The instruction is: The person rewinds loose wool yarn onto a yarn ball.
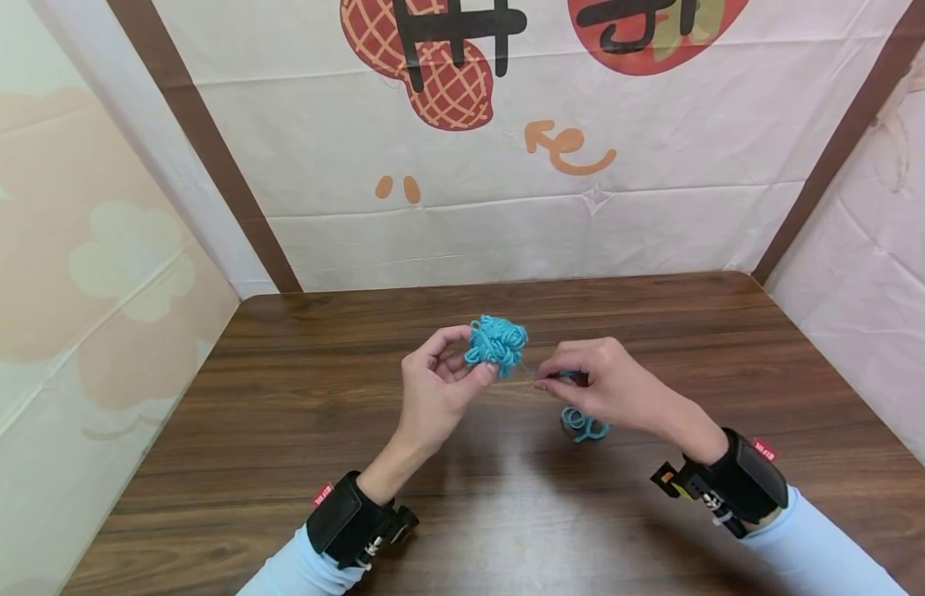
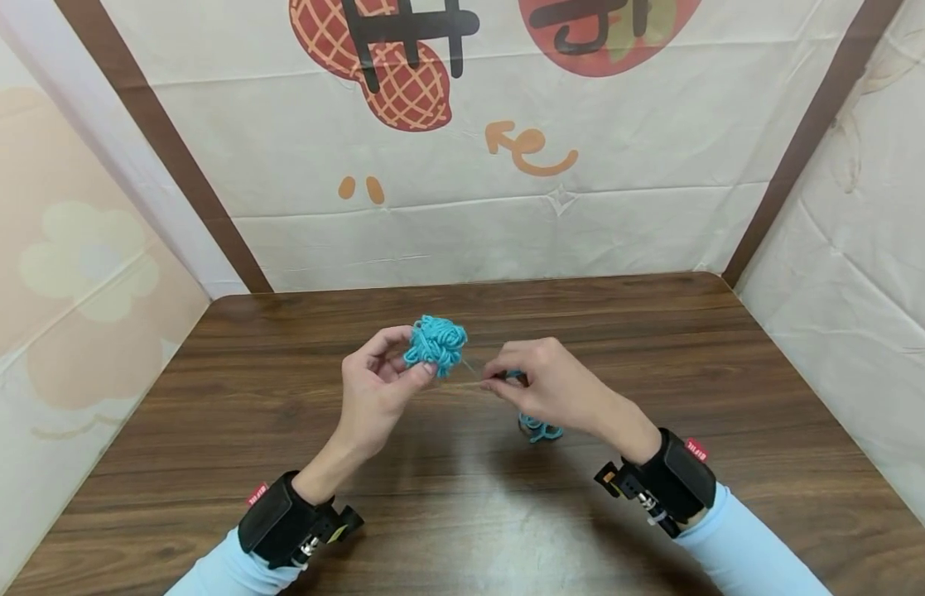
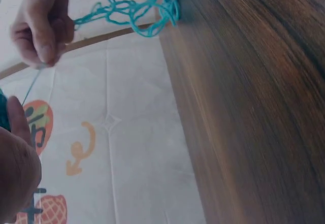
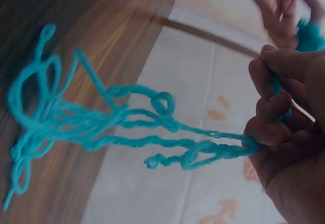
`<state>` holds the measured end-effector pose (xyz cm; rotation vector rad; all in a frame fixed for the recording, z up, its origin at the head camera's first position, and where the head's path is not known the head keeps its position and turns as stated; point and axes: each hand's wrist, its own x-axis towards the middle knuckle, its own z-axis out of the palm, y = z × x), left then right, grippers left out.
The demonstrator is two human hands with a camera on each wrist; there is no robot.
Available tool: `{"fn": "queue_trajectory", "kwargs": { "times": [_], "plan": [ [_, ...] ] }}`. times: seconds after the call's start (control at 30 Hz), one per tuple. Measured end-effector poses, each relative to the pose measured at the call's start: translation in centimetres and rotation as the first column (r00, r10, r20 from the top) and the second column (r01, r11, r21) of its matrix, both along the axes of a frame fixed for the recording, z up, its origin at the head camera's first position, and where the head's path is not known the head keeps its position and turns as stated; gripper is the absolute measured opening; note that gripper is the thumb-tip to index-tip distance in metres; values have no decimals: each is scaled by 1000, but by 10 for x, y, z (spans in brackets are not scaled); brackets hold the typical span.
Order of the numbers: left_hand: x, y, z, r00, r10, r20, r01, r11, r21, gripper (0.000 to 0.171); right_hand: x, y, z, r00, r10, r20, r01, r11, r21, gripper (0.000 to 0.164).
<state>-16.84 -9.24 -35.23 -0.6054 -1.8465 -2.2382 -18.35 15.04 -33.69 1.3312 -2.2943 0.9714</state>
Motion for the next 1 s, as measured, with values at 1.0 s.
{"fn": "queue_trajectory", "kwargs": {
  "times": [1.0],
  "plan": [
    [5, 2, -14, 947, -129, -293, -56, 833, -551, 34, 30, -9, 28, 934, -7, -358, 54, 991, 122, 15]
  ]
}}
